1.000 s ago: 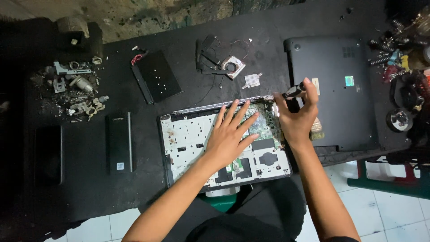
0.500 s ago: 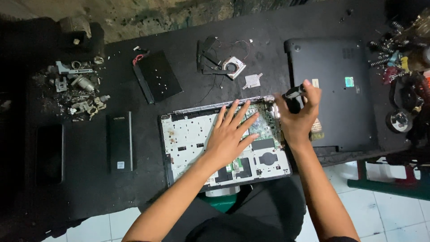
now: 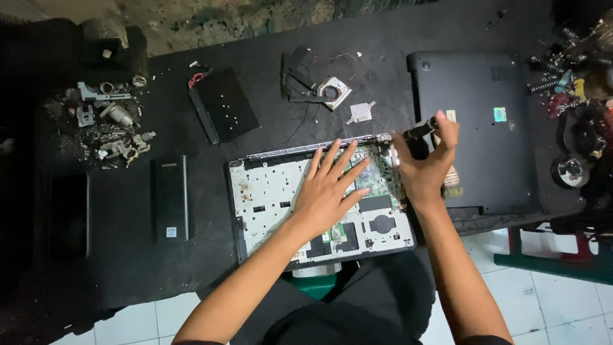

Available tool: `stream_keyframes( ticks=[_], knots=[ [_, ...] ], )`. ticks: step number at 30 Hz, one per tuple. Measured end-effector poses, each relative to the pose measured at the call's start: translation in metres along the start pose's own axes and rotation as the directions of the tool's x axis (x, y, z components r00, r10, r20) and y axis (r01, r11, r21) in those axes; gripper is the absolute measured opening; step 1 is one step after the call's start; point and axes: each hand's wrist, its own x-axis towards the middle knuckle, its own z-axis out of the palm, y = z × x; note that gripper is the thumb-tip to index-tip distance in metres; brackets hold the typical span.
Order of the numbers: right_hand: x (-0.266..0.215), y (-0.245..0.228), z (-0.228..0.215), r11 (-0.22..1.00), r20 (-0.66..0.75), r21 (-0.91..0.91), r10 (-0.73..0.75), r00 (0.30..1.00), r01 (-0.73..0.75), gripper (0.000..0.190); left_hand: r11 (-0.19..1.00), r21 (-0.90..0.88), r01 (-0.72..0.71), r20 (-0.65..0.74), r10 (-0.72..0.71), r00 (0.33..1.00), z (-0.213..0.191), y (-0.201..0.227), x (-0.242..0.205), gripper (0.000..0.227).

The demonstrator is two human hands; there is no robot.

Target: The person uses a screwdriver to remove screws from the internal frame of a disassembled laptop. They then lift and remove the motherboard and other internal components, placing them on the workbench.

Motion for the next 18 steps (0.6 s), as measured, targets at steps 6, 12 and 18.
stream_keyframes(
  ticks=[6,12,18],
  knots=[
    [-0.003,-0.006,0.006,0.999,0.003,0.023,0.023,1.000,-0.023,0.078,1.000,-0.012,0.001,0.004,-0.001,1.000,0.001,0.000,-0.001,0.052],
    [-0.001,-0.010,0.007,0.999,-0.007,0.037,0.039,0.999,-0.038,0.076,1.000,-0.012,-0.005,-0.009,0.005,1.000,0.002,-0.001,-0.001,0.052],
    [0.001,-0.012,0.003,0.996,-0.009,0.055,0.072,0.997,-0.071,0.081,1.000,-0.025,-0.006,-0.012,0.006,1.000,0.002,-0.001,-0.001,0.052]
  ],
)
